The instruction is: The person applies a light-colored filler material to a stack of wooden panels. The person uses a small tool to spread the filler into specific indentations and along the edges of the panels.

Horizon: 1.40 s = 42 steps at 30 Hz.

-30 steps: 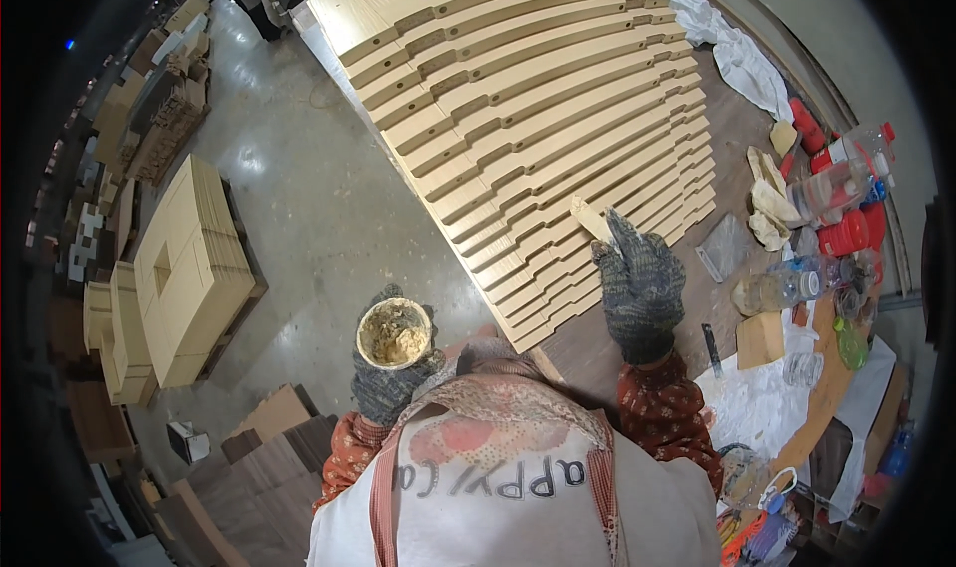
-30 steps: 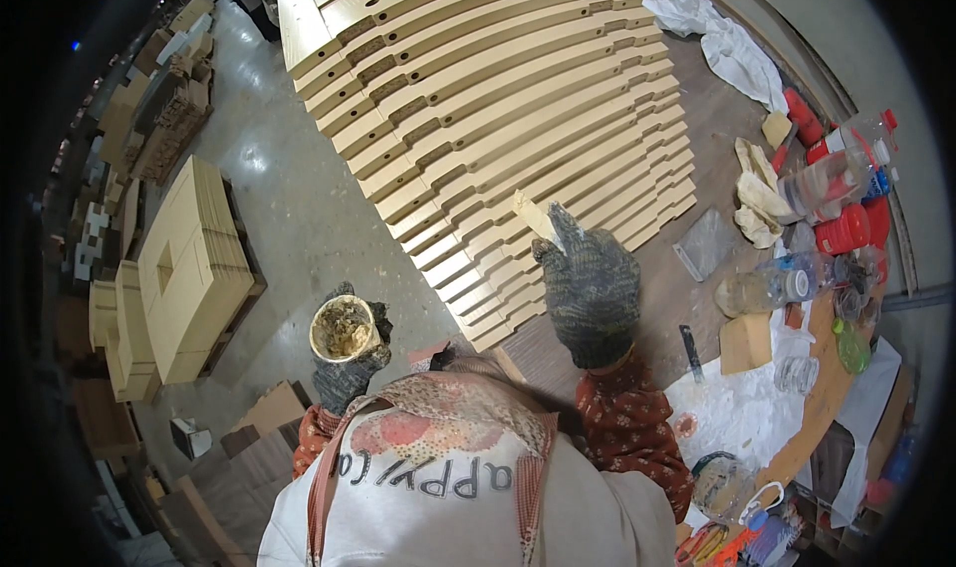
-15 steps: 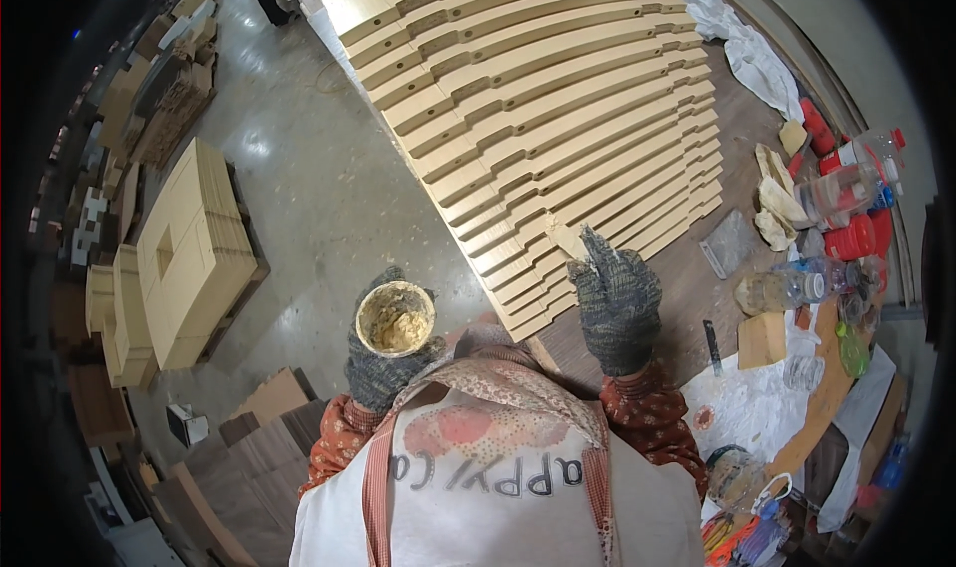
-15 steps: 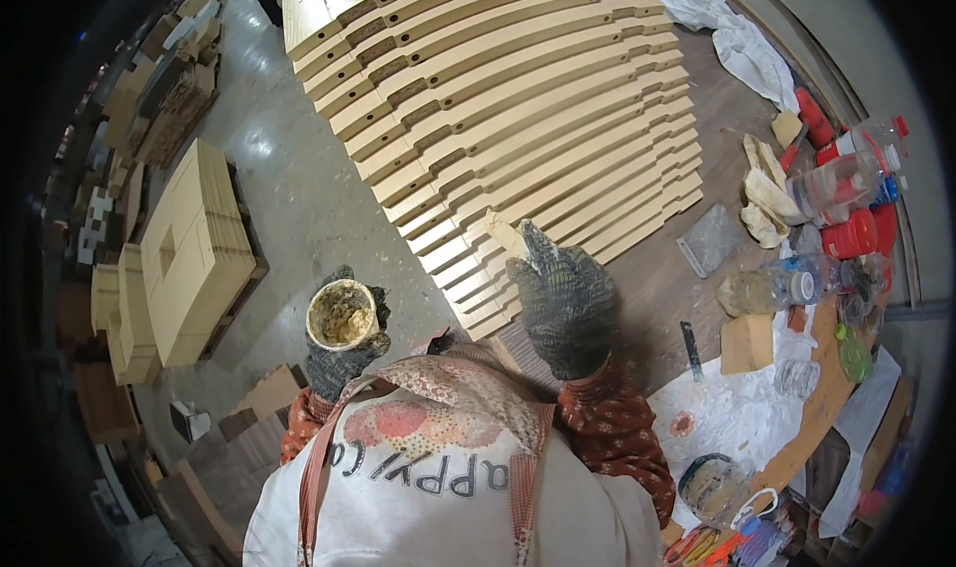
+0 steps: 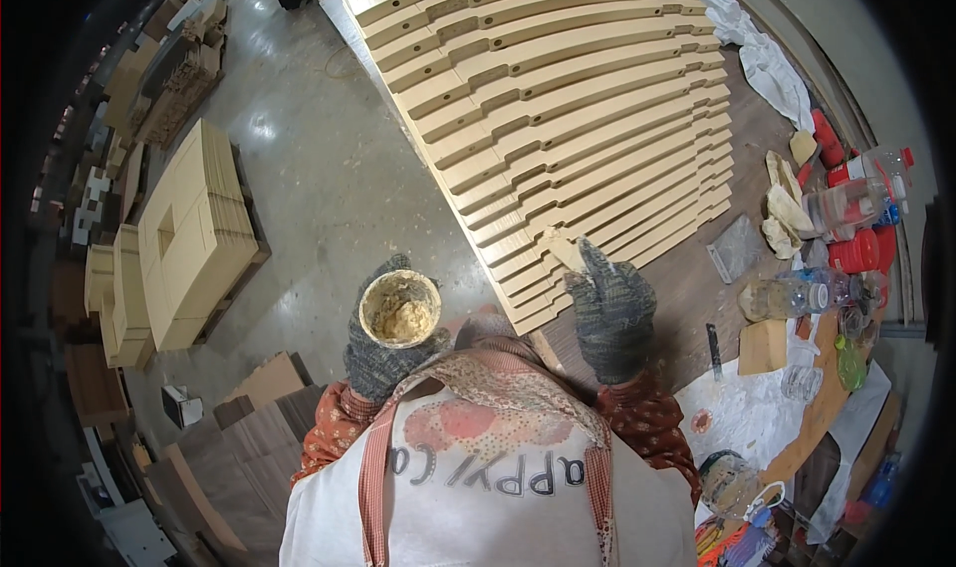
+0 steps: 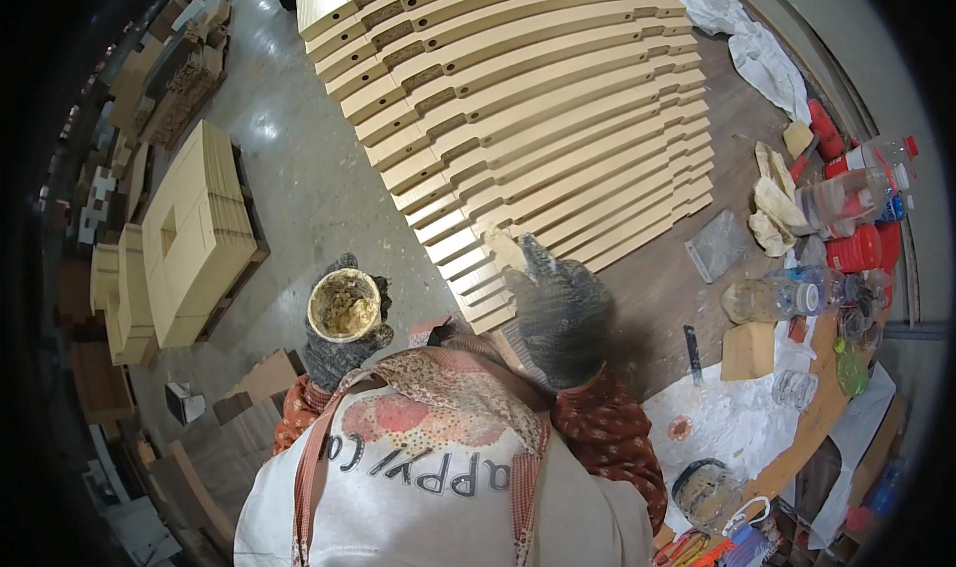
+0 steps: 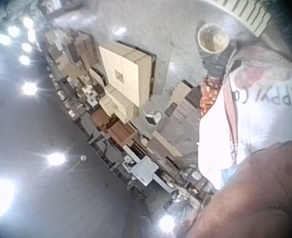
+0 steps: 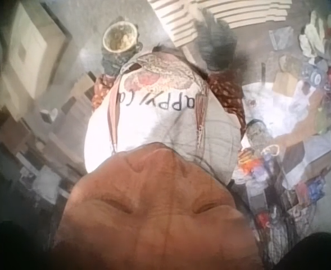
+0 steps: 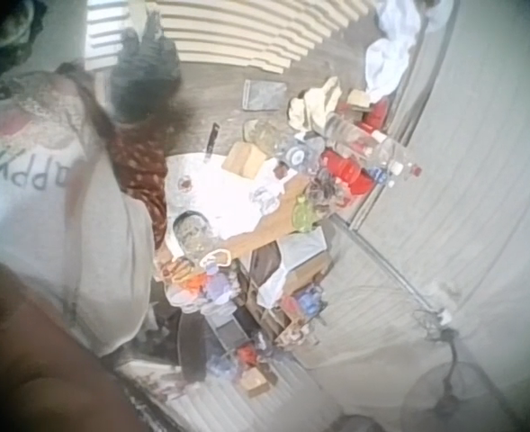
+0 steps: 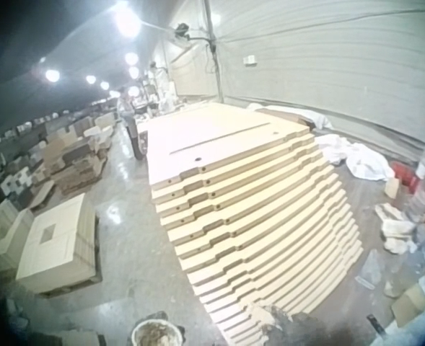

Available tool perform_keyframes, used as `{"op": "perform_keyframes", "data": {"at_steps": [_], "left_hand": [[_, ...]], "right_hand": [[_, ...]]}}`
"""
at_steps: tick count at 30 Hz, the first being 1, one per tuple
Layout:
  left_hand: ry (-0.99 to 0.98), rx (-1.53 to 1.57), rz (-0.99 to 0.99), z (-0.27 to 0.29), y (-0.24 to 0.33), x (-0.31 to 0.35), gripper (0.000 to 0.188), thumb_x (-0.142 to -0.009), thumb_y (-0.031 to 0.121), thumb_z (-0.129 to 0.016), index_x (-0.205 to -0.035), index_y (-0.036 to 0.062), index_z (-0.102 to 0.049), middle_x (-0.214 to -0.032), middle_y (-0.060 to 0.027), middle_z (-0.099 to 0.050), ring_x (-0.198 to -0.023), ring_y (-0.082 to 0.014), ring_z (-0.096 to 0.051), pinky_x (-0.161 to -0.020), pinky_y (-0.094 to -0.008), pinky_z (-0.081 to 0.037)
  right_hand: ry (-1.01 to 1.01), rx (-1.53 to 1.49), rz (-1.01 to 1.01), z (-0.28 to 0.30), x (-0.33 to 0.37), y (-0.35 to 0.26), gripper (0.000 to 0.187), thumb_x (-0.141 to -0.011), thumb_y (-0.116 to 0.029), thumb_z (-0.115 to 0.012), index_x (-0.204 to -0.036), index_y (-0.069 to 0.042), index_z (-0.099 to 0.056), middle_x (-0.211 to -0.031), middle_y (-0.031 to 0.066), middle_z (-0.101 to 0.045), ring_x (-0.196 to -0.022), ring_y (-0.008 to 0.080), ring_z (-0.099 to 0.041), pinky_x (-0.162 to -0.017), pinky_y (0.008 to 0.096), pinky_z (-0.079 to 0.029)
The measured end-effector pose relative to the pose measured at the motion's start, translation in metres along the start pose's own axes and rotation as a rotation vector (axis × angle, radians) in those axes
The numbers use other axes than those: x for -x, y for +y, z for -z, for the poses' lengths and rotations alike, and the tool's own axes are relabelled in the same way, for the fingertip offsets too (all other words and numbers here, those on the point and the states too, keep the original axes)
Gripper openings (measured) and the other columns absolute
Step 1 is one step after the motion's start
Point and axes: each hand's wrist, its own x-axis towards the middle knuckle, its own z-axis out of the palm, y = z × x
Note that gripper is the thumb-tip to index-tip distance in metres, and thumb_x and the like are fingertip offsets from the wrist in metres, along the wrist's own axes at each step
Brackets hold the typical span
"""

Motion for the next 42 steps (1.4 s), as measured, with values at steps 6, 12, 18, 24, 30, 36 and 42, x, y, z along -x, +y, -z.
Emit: {"op": "perform_keyframes", "data": {"at_steps": [6,12,18,24,30,36,42], "left_hand": [[-0.026,-0.037,-0.042,-0.001,0.000,0.000,0.086,-0.066,0.004,-0.082,-0.136,0.0003,-0.033,-0.116,-0.0125,-0.059,-0.100,-0.0169,-0.058,-0.086,-0.0297,-0.049],[-0.064,-0.031,0.019,-0.001,0.001,-0.001,0.086,-0.066,0.003,-0.082,-0.137,0.0013,-0.033,-0.115,-0.0119,-0.059,-0.099,-0.0167,-0.059,-0.085,-0.0305,-0.050],[-0.079,-0.082,0.014,-0.006,-0.003,-0.005,0.086,-0.065,0.003,-0.082,-0.136,0.0016,-0.034,-0.113,-0.0115,-0.060,-0.098,-0.0172,-0.060,-0.085,-0.0309,-0.051],[-0.062,-0.045,0.017,-0.006,0.003,-0.002,0.087,-0.063,0.004,-0.083,-0.136,0.0016,-0.035,-0.112,-0.0109,-0.061,-0.095,-0.0166,-0.060,-0.083,-0.0300,-0.051],[-0.048,-0.083,0.002,-0.008,0.006,-0.001,0.085,-0.064,0.005,-0.083,-0.135,0.0012,-0.036,-0.109,-0.0102,-0.061,-0.093,-0.0165,-0.060,-0.081,-0.0304,-0.051],[-0.060,0.019,0.009,-0.009,0.006,-0.003,0.085,-0.064,0.004,-0.083,-0.135,0.0021,-0.036,-0.110,-0.0104,-0.061,-0.094,-0.0168,-0.060,-0.081,-0.0307,-0.051],[-0.028,0.005,0.086,-0.004,-0.001,-0.001,0.088,-0.063,0.001,-0.083,-0.136,0.0034,-0.035,-0.111,-0.0108,-0.060,-0.096,-0.0183,-0.060,-0.082,-0.0323,-0.051]], "right_hand": [[-0.021,0.200,-0.110,0.003,0.025,0.009,0.031,-0.084,-0.015,-0.062,-0.111,0.000,-0.060,-0.075,0.0132,-0.058,-0.069,0.0297,-0.055,-0.062,0.0396,-0.045],[-0.173,0.097,-0.311,0.008,0.035,0.000,0.033,-0.084,-0.019,-0.062,-0.113,-0.004,-0.060,-0.074,0.0143,-0.057,-0.070,0.0313,-0.054,-0.063,0.0409,-0.043],[-0.099,0.063,-0.237,0.009,0.032,-0.003,0.033,-0.084,-0.020,-0.062,-0.114,-0.006,-0.061,-0.074,0.0139,-0.057,-0.069,0.0311,-0.054,-0.063,0.0414,-0.042],[-0.016,-0.012,-0.035,-0.007,0.018,-0.004,0.033,-0.084,-0.019,-0.062,-0.112,-0.002,-0.060,-0.075,0.0127,-0.058,-0.068,0.0292,-0.053,-0.064,0.0406,-0.043],[-0.064,-0.044,0.031,-0.001,0.007,-0.003,0.032,-0.083,-0.015,-0.063,-0.110,0.001,-0.060,-0.076,0.0137,-0.059,-0.066,0.0285,-0.053,-0.062,0.0398,-0.043],[0.000,-0.131,-0.019,0.004,0.003,-0.001,0.029,-0.082,-0.014,-0.062,-0.108,-0.001,-0.062,-0.078,0.0149,-0.060,-0.067,0.0281,-0.055,-0.061,0.0378,-0.044],[-0.170,0.063,-0.107,0.001,0.005,0.002,0.031,-0.083,-0.016,-0.061,-0.110,-0.002,-0.061,-0.071,0.0121,-0.058,-0.063,0.0273,-0.053,-0.059,0.0381,-0.043]]}}
